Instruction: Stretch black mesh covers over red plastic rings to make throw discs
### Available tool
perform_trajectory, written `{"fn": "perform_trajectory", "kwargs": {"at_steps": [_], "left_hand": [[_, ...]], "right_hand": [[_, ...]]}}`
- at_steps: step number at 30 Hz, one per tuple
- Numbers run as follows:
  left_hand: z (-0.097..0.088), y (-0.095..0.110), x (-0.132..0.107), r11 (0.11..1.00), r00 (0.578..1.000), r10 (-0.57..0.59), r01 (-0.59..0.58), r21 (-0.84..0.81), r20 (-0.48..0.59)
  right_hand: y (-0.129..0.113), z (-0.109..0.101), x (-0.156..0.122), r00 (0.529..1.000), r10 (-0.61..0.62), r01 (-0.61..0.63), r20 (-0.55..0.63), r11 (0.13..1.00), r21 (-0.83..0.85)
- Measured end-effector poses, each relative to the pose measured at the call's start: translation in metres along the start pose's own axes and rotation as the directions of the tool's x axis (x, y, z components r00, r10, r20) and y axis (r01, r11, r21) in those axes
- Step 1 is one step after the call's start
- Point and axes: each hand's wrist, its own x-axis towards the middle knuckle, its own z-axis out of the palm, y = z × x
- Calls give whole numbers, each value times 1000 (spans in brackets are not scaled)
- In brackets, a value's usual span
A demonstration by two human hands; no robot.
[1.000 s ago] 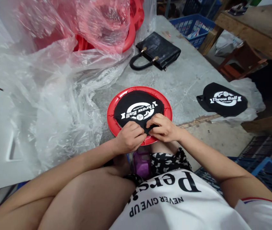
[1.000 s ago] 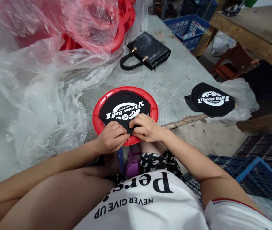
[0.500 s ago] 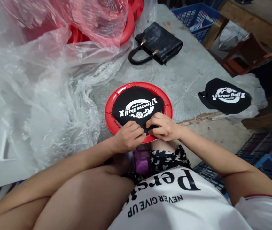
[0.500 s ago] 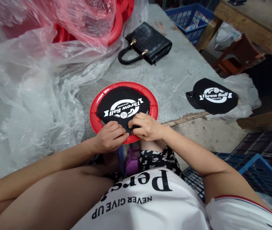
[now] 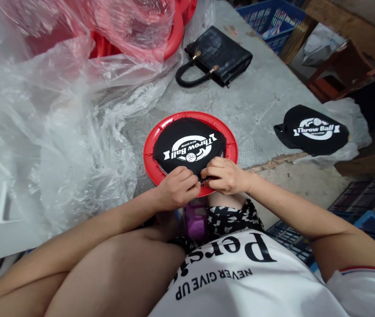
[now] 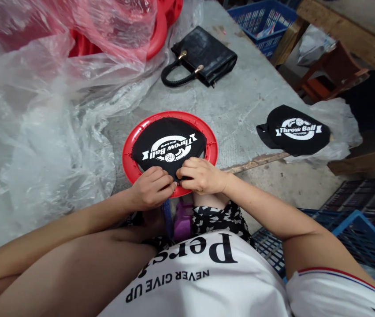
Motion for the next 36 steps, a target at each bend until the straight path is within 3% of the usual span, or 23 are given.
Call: {"fn": "perform_trajectory", "kwargs": {"at_steps": [7,9,11,14,17,19,21,25,28,30,33,36], "left_hand": [[-4,1,5,994,999,-5,1,-109,-36],[-9,2,8,978,996,-73,62,-197,-53],[-15,-1,13,939,973,-220,191,-286,-73],[-23,-19,15,846,871,-482,435,-308,-95],[-27,-54,9,755,752,-654,643,-129,-81],[-27,-79,1,672,673,-740,740,26,-17],[-29,-98,-5,613,598,-789,779,133,138],[-42,-104,1,637,488,-759,697,331,432],[-60,-81,18,666,392,-728,598,445,563],[-73,-59,29,731,323,-614,577,365,720],[-88,-29,43,833,363,-355,541,115,862],[-94,-15,49,852,422,-198,520,-57,885]], "right_hand": [[0,-2,1,1000,-12,12,-13,1000,12],[0,-5,4,1000,0,2,-25,999,44],[-2,-9,6,997,43,-40,-57,998,54],[-9,-16,3,979,160,-157,-128,987,29],[-19,-18,-7,952,267,-270,-151,963,-1],[-25,-16,-16,935,328,-335,-134,941,-38],[-28,-14,-24,916,382,-392,-123,918,-67],[-21,-15,-37,879,458,-468,-129,882,-54],[-7,-24,-46,843,522,-524,-131,851,23],[6,-31,-52,806,576,-567,-137,817,100],[24,-39,-55,759,635,-610,-143,771,185],[38,-41,-48,751,655,-634,-82,750,187]]}}
